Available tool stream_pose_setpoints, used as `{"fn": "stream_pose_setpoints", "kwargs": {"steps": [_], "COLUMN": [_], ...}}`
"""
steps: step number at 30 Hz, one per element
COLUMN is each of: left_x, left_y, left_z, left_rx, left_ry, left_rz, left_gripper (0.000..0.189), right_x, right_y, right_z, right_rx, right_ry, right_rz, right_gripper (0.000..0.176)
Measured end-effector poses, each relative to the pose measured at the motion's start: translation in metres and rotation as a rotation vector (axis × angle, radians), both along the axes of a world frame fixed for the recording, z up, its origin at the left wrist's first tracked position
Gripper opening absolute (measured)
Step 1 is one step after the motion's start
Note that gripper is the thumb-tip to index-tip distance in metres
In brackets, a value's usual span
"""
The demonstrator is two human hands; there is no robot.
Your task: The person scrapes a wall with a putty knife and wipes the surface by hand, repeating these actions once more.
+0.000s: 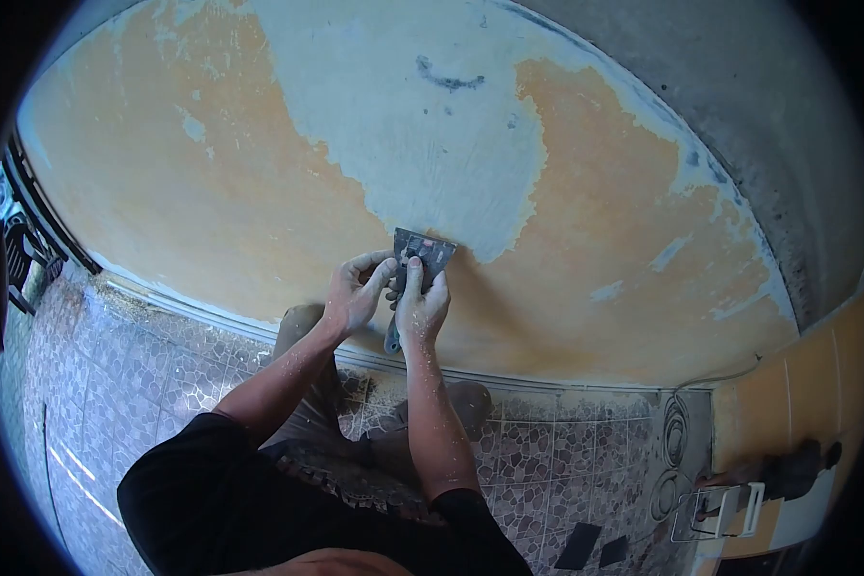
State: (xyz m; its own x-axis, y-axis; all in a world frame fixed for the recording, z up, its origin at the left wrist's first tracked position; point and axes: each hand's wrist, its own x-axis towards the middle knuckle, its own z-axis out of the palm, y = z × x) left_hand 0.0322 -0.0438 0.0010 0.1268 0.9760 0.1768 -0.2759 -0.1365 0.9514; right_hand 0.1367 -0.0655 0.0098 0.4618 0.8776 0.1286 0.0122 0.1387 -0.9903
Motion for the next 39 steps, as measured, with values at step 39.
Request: {"fn": "stream_pose_setpoints", "kwargs": {"steps": [39], "left_x": [0.009], "left_y": [0.040], "left_z": [0.006], "left_rx": [0.028], "left_ry": [0.322], "left_rz": [0.070], "left_gripper": [0.021], "right_x": [-0.008], "right_y": [0.036], "right_z": [-0.033], "right_rx": [0.240], "right_ry": [-0.061], "right_rz": [-0.218], "right_gripper": [0.028]}}
